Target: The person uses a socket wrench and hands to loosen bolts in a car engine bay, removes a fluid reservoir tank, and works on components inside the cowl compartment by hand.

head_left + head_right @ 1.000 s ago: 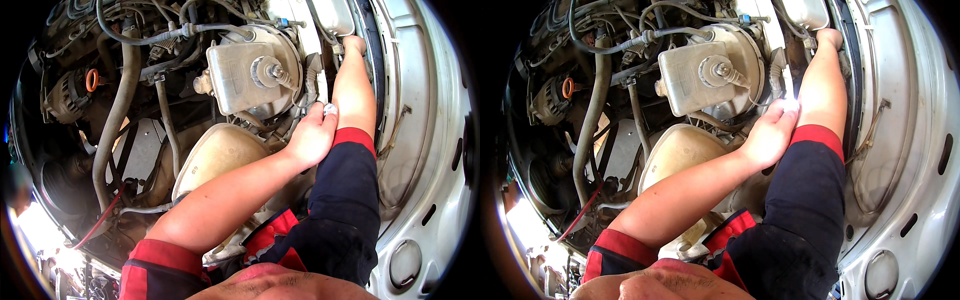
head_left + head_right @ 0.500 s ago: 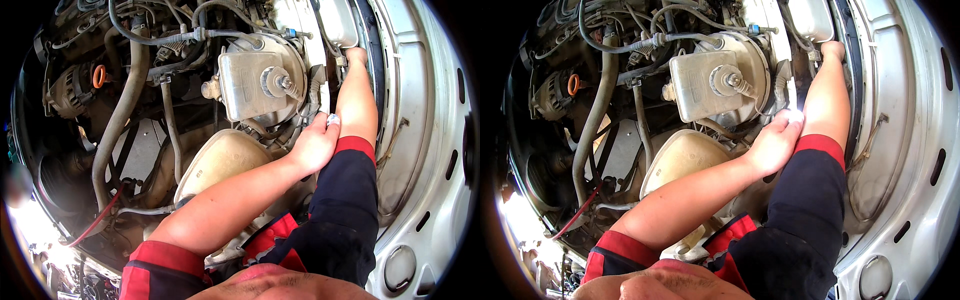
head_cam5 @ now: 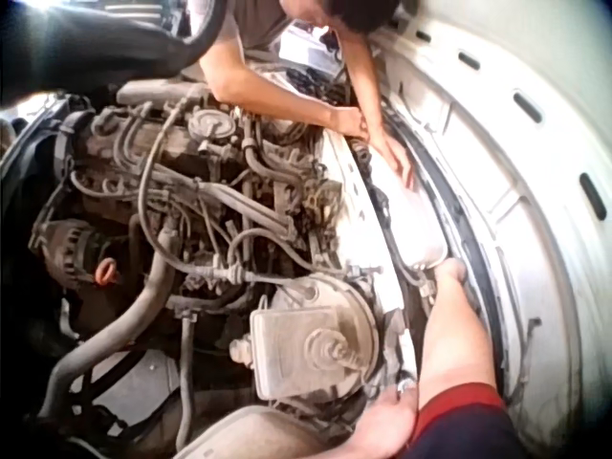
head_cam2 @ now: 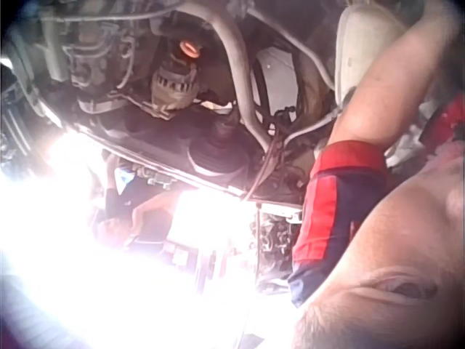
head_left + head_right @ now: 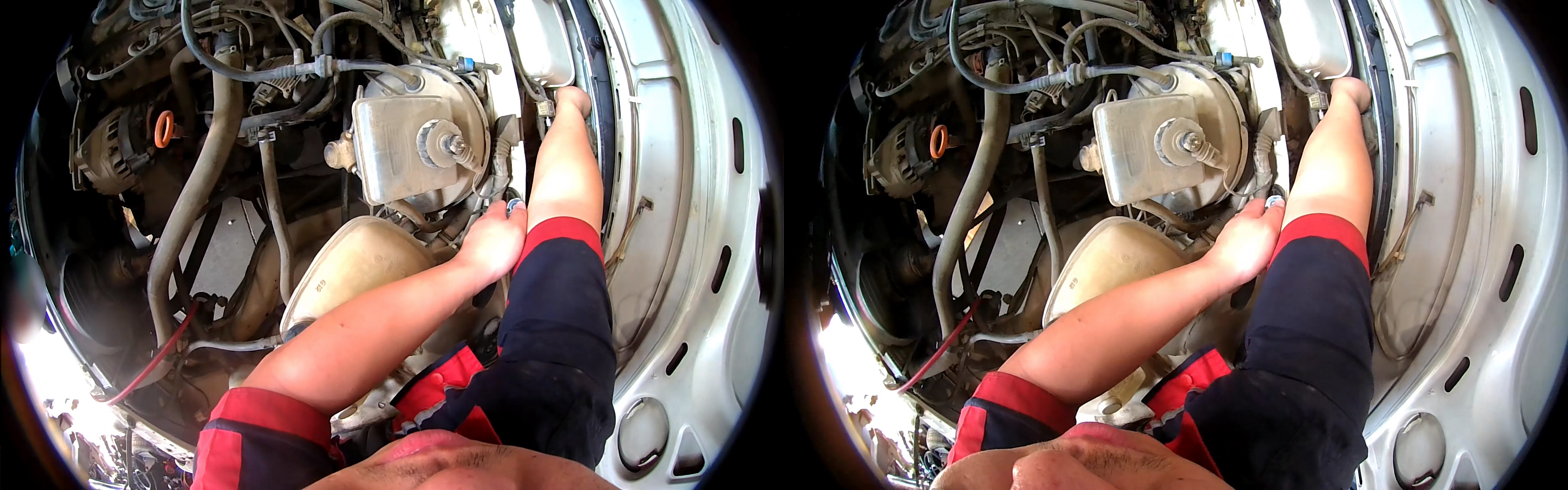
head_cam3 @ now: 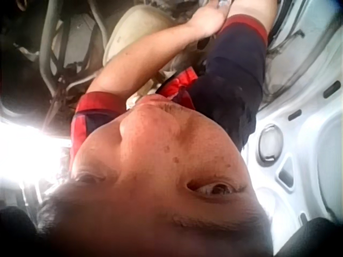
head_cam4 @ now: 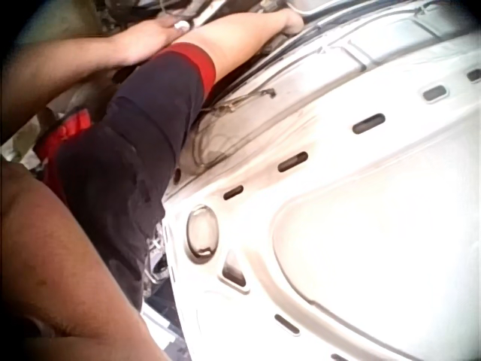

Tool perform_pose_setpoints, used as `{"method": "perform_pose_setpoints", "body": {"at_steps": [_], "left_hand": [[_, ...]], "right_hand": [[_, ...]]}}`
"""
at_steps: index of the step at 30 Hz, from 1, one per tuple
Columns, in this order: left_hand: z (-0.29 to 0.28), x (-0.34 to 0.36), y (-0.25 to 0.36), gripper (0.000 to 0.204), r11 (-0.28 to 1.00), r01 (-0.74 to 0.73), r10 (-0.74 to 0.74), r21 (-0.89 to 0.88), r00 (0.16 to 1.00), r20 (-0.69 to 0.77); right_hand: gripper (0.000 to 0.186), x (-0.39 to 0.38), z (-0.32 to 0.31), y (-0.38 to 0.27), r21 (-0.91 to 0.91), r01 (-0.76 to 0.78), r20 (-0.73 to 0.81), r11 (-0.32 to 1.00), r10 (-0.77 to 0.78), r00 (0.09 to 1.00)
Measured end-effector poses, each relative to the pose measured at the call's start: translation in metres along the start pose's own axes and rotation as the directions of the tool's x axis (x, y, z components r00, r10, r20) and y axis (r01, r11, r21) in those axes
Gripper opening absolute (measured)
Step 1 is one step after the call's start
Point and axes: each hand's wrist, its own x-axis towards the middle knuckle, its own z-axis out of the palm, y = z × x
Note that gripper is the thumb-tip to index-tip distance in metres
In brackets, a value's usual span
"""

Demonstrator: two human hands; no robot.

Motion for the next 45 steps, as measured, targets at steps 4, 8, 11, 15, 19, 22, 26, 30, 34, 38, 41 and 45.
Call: {"method": "perform_pose_setpoints", "body": {"at_steps": [4, 8, 11, 15, 19, 22, 26, 30, 34, 38, 41, 45], "left_hand": [[0.004, -0.003, -0.001, 0.061, 1.0, -0.014, 0.015, -0.024, 0.999, 0.044], [0.002, 0.001, -0.008, 0.059, 0.996, 0.012, -0.009, -0.084, 0.999, 0.035], [0.009, 0.003, -0.013, 0.059, 0.993, -0.045, 0.051, -0.109, 0.997, 0.053], [-0.001, 0.009, -0.02, 0.062, 0.981, -0.055, 0.063, -0.188, 0.997, 0.037], [-0.001, -0.001, -0.009, 0.064, 0.986, -0.103, 0.115, -0.129, 0.99, 0.082], [0.002, 0.003, -0.011, 0.063, 0.983, -0.018, 0.038, -0.185, 0.994, 0.103], [0.008, 0.021, -0.032, 0.065, 0.959, -0.006, 0.027, -0.283, 0.997, 0.07], [0.021, 0.028, -0.033, 0.065, 0.903, 0.052, 0.006, -0.427, 0.991, 0.134], [0.02, 0.025, -0.03, 0.065, 0.894, 0.081, -0.019, -0.44, 0.989, 0.143], [0.015, 0.021, -0.027, 0.066, 0.891, 0.107, -0.049, -0.442, 0.989, 0.14], [0.012, 0.019, -0.025, 0.067, 0.905, 0.108, -0.055, -0.412, 0.989, 0.14], [0.014, 0.018, -0.025, 0.067, 0.924, 0.077, -0.037, -0.374, 0.993, 0.114]], "right_hand": [[0.035, 0.0, -0.013, 0.004, 0.094, -0.008, -0.097, 0.996, 0.017, 0.995], [0.035, -0.035, -0.005, -0.008, 0.055, -0.029, -0.09, 0.998, 0.033, 0.995], [0.041, -0.024, -0.029, -0.005, -0.206, 0.071, -0.084, 0.976, -0.09, 0.992], [0.032, -0.054, -0.018, -0.015, -0.257, 0.185, -0.089, 0.948, -0.214, 0.973], [0.032, -0.03, -0.03, -0.005, -0.319, 0.209, -0.07, 0.924, -0.243, 0.968], [0.035, -0.028, -0.03, -0.002, -0.262, 0.191, -0.033, 0.946, -0.206, 0.978], [0.038, -0.044, -0.017, -0.018, -0.186, 0.132, -0.062, 0.974, -0.146, 0.987], [0.04, -0.028, -0.028, -0.008, -0.311, 0.155, -0.034, 0.938, -0.174, 0.984], [0.037, -0.031, -0.02, -0.007, -0.073, 0.031, -0.12, 0.997, -0.04, 0.992], [0.036, -0.038, -0.021, -0.011, -0.034, 0.063, -0.075, 0.997, -0.065, 0.995], [0.034, -0.042, -0.022, -0.01, -0.103, 0.08, -0.089, 0.991, -0.089, 0.992], [0.035, -0.037, -0.027, -0.008, -0.094, 0.052, -0.109, 0.994, -0.062, 0.992]]}}
